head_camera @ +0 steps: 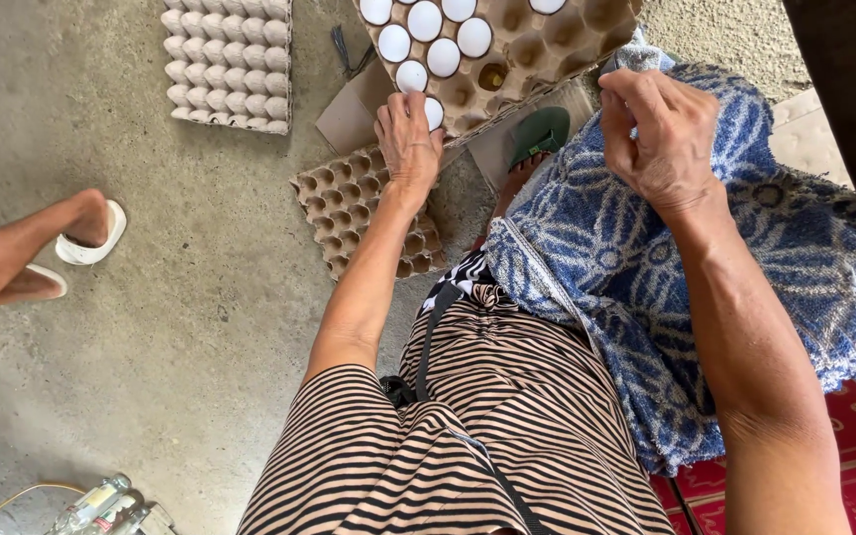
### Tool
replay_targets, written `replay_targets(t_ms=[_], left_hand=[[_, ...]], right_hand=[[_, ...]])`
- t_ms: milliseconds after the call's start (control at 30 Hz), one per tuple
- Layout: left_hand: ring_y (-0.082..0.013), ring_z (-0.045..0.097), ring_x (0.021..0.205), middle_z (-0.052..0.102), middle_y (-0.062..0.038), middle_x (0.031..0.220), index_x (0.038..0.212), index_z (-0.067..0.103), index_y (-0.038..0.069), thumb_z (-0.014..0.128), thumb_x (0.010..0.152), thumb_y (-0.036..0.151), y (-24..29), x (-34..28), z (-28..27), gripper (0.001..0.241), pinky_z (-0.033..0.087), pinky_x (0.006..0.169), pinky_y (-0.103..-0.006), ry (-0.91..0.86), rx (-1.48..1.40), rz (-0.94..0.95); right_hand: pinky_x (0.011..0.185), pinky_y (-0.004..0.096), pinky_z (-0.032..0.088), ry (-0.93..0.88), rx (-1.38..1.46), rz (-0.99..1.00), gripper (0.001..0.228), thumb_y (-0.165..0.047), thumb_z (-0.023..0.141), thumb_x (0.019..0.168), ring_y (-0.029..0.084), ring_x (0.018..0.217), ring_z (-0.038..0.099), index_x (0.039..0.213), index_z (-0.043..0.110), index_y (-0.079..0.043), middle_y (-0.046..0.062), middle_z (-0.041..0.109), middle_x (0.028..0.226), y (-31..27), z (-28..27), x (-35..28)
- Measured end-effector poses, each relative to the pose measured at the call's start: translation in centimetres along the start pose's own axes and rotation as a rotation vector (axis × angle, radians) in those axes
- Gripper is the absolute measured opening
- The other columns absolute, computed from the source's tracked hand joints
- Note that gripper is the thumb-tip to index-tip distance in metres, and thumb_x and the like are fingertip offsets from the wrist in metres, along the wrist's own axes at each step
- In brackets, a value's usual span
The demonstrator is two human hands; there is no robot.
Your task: Sort and clean white eggs by hand, placing them into cardboard egg trays.
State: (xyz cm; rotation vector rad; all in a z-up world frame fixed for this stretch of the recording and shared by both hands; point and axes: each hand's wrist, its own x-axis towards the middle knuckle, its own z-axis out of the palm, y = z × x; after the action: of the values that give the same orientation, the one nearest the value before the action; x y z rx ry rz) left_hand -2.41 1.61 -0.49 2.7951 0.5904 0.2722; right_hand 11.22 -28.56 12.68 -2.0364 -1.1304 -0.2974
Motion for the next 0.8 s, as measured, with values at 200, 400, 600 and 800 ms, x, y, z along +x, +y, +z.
replay_targets(t_ms=[200, 400, 600, 800], left_hand=[[-0.0291, 0.054, 0.111, 0.058, -0.01, 0.118, 0.124, 0.052, 0.007, 0.092, 0.065, 0.013, -0.9, -0.4, 1.8, 0.071, 0.046, 0.098, -0.0467, 0.055, 0.009, 0.013], [-0.026, 0.056, 0.114, 0.062, -0.008, 0.122, 0.128, 0.055, 0.011, 0.09, 0.07, 0.007, -1.3, -0.4, 1.9, 0.068, 0.044, 0.1, -0.047, 0.087, -0.004, 0.054], [-0.0261, 0.057, 0.113, 0.063, -0.007, 0.124, 0.128, 0.06, 0.011, 0.087, 0.071, 0.004, -1.3, -0.5, 0.7, 0.064, 0.043, 0.1, -0.0464, 0.08, -0.04, 0.056], [-0.0248, 0.061, 0.114, 0.062, -0.011, 0.127, 0.129, 0.061, 0.009, 0.087, 0.077, 0.009, 0.3, 0.3, -3.0, 0.058, 0.048, 0.098, -0.0459, 0.11, -0.228, -0.05]], right_hand=[[0.063, 0.031, 0.049, -0.039, -0.026, 0.008, 0.007, 0.004, 0.07, 0.11, 0.014, 0.064, 0.062, 0.109, 0.067, -0.003, 0.006, 0.066, 0.079, -0.1, 0.1, 0.1], [0.064, 0.032, 0.05, -0.039, -0.02, 0.009, 0.01, 0.006, 0.068, 0.106, 0.015, 0.066, 0.063, 0.111, 0.066, -0.003, 0.006, 0.066, 0.08, 0.0, 0.1, 0.1], [0.065, 0.032, 0.051, -0.029, -0.003, 0.006, 0.01, 0.005, 0.069, 0.107, 0.016, 0.068, 0.065, 0.112, 0.066, -0.003, 0.008, 0.069, 0.084, -0.1, 0.1, 0.2], [0.067, 0.032, 0.052, -0.027, 0.006, 0.01, 0.009, 0.005, 0.069, 0.107, 0.017, 0.069, 0.066, 0.112, 0.066, -0.002, 0.008, 0.069, 0.085, -0.1, 0.2, 0.2]])
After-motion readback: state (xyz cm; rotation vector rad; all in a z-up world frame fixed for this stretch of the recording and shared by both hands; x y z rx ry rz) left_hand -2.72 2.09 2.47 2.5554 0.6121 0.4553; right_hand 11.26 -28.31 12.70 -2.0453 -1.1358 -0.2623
